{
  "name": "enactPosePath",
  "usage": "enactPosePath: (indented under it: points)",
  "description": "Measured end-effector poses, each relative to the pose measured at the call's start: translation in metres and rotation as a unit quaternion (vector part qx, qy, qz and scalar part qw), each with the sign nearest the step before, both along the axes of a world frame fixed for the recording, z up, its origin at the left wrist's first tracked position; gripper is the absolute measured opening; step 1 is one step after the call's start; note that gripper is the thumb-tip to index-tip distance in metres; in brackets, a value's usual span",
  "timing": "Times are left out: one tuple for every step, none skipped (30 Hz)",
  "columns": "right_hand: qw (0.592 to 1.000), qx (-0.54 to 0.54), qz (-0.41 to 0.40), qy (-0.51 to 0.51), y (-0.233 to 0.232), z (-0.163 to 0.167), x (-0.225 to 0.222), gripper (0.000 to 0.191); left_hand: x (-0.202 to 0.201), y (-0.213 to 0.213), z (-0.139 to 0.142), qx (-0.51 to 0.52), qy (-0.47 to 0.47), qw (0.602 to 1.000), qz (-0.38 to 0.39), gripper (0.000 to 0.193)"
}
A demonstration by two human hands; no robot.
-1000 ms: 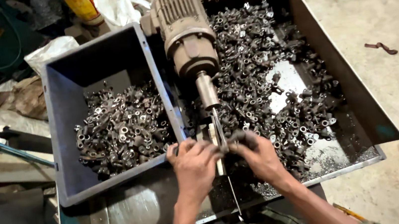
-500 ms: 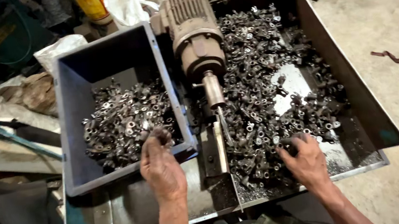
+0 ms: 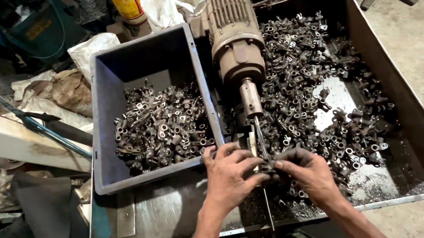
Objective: The person picks small metal castings one at a time from a bin, holds each under a bench-mounted power tapping machine to thread its hole, then places the finished part into a second bin, repeating this cycle continuously.
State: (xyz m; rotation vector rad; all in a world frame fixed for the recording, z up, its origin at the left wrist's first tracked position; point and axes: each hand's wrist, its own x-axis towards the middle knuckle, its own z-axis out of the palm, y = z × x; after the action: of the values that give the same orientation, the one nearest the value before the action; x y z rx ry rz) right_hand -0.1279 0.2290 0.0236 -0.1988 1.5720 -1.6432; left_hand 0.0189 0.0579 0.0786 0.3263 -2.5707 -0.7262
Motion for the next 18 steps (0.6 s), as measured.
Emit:
enactPosePath:
  points:
    - [1.000,-0.020,-0.007,0.006,-0.006,-0.001,0.001,0.017,0.000,0.000,-0.002,-0.004,-0.005,1.000,-0.001,0.028]
    - [0.999,-0.040,-0.014,0.012,-0.010,-0.002,0.002,0.015,0.001,0.000,-0.004,-0.007,-0.005,1.000,0.003,0.026]
    - [0.999,-0.041,-0.014,0.018,-0.011,-0.002,0.003,0.015,0.001,0.001,-0.006,-0.010,-0.005,1.000,0.007,0.025]
    - [0.999,-0.041,-0.015,0.025,-0.011,-0.002,0.005,0.015,0.000,0.001,-0.008,-0.013,-0.003,1.000,0.010,0.023]
    - [0.998,-0.042,-0.016,0.033,-0.011,-0.001,0.006,0.015,0.000,0.001,-0.009,-0.015,-0.002,1.000,0.011,0.023]
    - [0.998,-0.038,-0.019,0.041,-0.011,-0.001,0.007,0.015,0.001,0.002,-0.010,-0.016,-0.001,1.000,0.010,0.022]
    - [0.998,-0.033,-0.022,0.048,-0.011,0.000,0.009,0.015,0.001,0.002,-0.011,-0.017,-0.001,1.000,0.009,0.022]
    - [0.998,-0.029,-0.025,0.056,-0.011,0.002,0.011,0.014,0.001,0.002,-0.011,-0.018,0.001,1.000,0.008,0.022]
    - [0.997,-0.023,-0.024,0.064,-0.013,0.003,0.012,0.015,0.001,0.002,-0.010,-0.021,0.004,1.000,0.007,0.022]
    - [0.997,-0.018,-0.023,0.073,-0.015,0.005,0.014,0.016,0.001,0.002,-0.009,-0.024,0.006,1.000,0.006,0.022]
    - [0.996,-0.013,-0.022,0.081,-0.016,0.008,0.015,0.016,0.000,0.003,-0.008,-0.027,0.007,1.000,0.010,0.022]
    - [0.995,-0.002,-0.023,0.094,-0.018,0.010,0.015,0.016,0.000,0.004,-0.007,-0.030,0.007,0.999,0.014,0.022]
    - [0.994,0.007,-0.024,0.108,-0.020,0.013,0.015,0.016,-0.001,0.005,-0.006,-0.034,0.009,0.999,0.019,0.022]
    - [0.992,0.018,-0.025,0.123,-0.021,0.016,0.015,0.016,-0.002,0.006,-0.005,-0.035,0.018,0.999,0.027,0.021]
    - [0.990,0.055,-0.018,0.131,-0.022,0.018,0.015,0.017,-0.002,0.008,-0.005,-0.036,0.026,0.998,0.035,0.020]
    - [0.986,0.093,-0.011,0.138,-0.021,0.020,0.014,0.018,-0.003,0.009,-0.004,-0.036,0.034,0.998,0.043,0.019]
    - [0.981,0.129,-0.005,0.147,-0.021,0.022,0.014,0.019,-0.003,0.010,-0.005,-0.039,0.034,0.998,0.046,0.019]
    - [0.976,0.145,0.009,0.162,-0.021,0.022,0.013,0.022,-0.004,0.011,-0.006,-0.041,0.035,0.997,0.049,0.018]
